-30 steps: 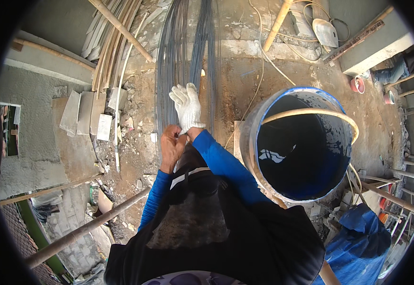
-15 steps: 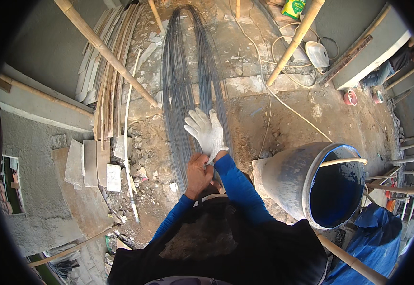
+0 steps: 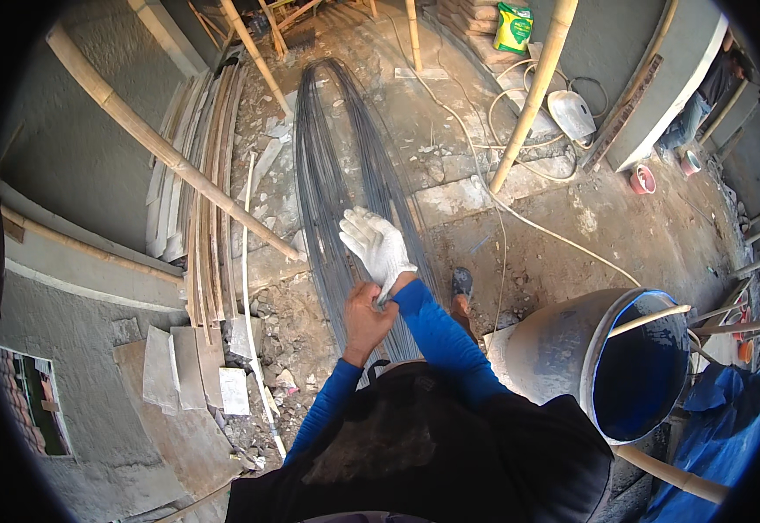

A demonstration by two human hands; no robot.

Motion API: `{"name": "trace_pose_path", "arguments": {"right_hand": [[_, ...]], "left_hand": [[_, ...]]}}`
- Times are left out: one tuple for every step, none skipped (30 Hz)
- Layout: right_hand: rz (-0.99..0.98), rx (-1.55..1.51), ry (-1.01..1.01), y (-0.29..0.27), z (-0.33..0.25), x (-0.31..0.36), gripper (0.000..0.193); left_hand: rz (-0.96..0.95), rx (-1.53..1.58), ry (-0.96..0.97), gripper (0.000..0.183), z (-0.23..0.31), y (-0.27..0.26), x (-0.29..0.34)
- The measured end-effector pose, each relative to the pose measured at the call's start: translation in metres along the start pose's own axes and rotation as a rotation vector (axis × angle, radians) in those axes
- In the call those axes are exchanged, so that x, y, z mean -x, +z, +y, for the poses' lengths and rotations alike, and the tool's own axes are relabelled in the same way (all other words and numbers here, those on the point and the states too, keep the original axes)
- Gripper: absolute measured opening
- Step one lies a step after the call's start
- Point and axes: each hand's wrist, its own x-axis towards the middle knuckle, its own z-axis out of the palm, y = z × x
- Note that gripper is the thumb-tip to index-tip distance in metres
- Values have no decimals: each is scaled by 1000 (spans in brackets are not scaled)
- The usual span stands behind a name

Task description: The person uses a hose to fill several small buckets and a large barrel with water at a construction site. They then put on a pair of gloves.

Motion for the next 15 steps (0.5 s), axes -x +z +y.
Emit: {"name": "trace_pose_path", "arguments": {"right_hand": [[6, -14, 10, -2, -5, -14, 47], [-29, 1, -1, -5, -12, -28, 47], [-24, 33, -10, -8, -20, -42, 46], [-2, 72, -13, -12, -30, -58, 46], [9, 81, 1, -15, -44, -76, 45], [0, 66, 25, -19, -59, -95, 46], [4, 58, 51, -24, -76, -113, 47], [-9, 48, 74, -28, -96, -135, 48], [-18, 97, 82, -33, -113, -154, 58], [-63, 66, 136, -37, -133, -171, 62], [-66, 47, 189, -38, -161, -193, 66], [-77, -5, 256, -44, -181, -200, 69], [-135, 48, 317, -48, -207, -210, 84], [-280, -70, 411, -48, -234, -225, 90], [-435, -114, 418, -47, -256, -240, 92]], "left_hand": [[-10, -20, -26, 20, -5, 4, -15], [2, -49, -33, 21, -9, 10, -30], [42, -84, -7, 21, -12, 19, -45], [-6, -104, -68, 21, -14, 30, -61], [-21, -129, -97, 21, -16, 43, -77], [-40, -169, -126, 21, -18, 59, -96], [-45, -169, -136, 21, -19, 76, -116], [-56, -182, -146, 21, -21, 96, -138], [-36, -207, -118, 21, -20, 115, -152], [-89, -179, -171, 22, -18, 136, -171], [-89, -160, -162, 23, -15, 161, -199], [-114, -146, -172, 24, -8, 180, -209], [-133, -118, -185, 25, 1, 198, -221], [-138, -87, -181, 26, 9, 218, -242], [-168, -49, -205, 27, 18, 235, -261]]}}
